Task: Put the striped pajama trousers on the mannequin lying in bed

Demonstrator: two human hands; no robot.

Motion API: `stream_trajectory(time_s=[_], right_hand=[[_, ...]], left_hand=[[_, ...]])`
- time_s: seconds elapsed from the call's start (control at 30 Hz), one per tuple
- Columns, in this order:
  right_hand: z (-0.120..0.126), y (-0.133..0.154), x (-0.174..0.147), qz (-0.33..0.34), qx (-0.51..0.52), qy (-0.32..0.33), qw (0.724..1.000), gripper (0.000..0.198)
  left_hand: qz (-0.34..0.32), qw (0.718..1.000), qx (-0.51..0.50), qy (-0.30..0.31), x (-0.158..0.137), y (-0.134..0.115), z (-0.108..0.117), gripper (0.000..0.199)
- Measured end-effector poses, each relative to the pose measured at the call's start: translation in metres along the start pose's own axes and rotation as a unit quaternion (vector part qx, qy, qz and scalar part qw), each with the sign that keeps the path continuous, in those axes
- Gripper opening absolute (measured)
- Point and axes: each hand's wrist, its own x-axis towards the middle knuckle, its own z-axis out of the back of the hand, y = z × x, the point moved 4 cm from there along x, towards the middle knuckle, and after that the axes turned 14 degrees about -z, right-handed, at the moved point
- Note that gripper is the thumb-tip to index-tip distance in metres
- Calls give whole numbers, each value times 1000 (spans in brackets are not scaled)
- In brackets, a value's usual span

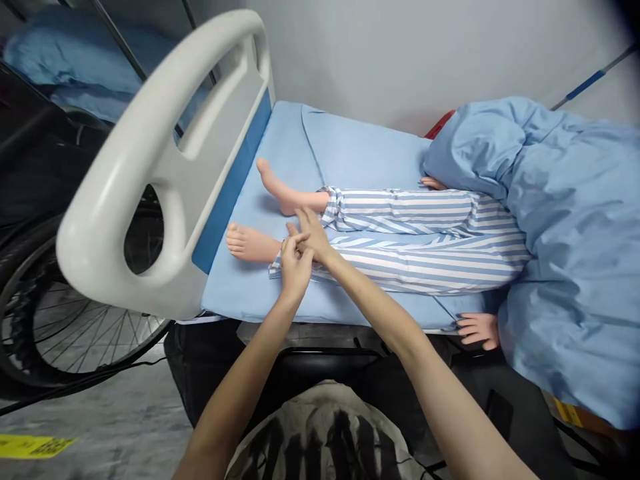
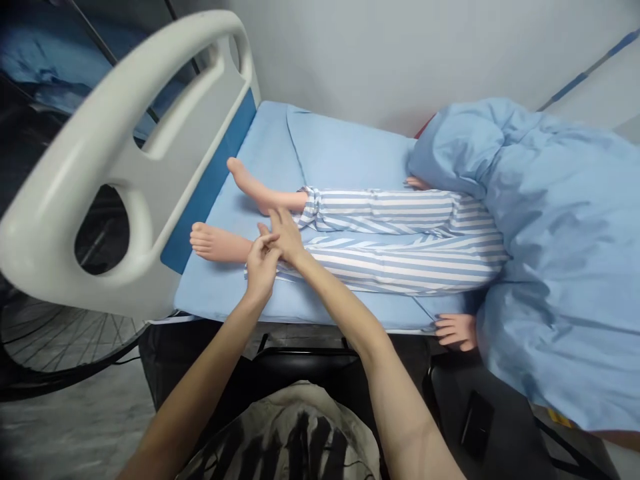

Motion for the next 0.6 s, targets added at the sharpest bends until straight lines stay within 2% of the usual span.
stream_trajectory(time_s=[0.07, 0.13, 0.23, 0.33, 0.43, 0.5, 0.6], right_hand=[[-1, 25, -20, 43, 3, 26, 999, 63], [-4, 44, -37, 63, -16, 22, 998, 65], [-13, 53, -58, 68, -56, 24, 996, 70], [-18, 40, -74, 48, -75, 53, 995, 69], [-11, 19, -89, 51, -77, 27, 995, 63], [-3, 7, -96, 65, -73, 11, 995, 61], [3, -5, -100, 64, -58, 18, 996, 52]], left_hand=[[0, 999, -21, -24, -17, -10, 28, 31], [12, 998, -26, -47, -28, -12, 53, 31], [58, 997, -31, -35, -42, -8, 75, 36], [79, 996, -18, -20, -55, -2, 79, 43], [92, 993, -9, -71, -64, 3, 74, 45], [157, 979, -52, -120, -67, 10, 68, 40], [282, 934, -152, -161, -65, 21, 59, 28]])
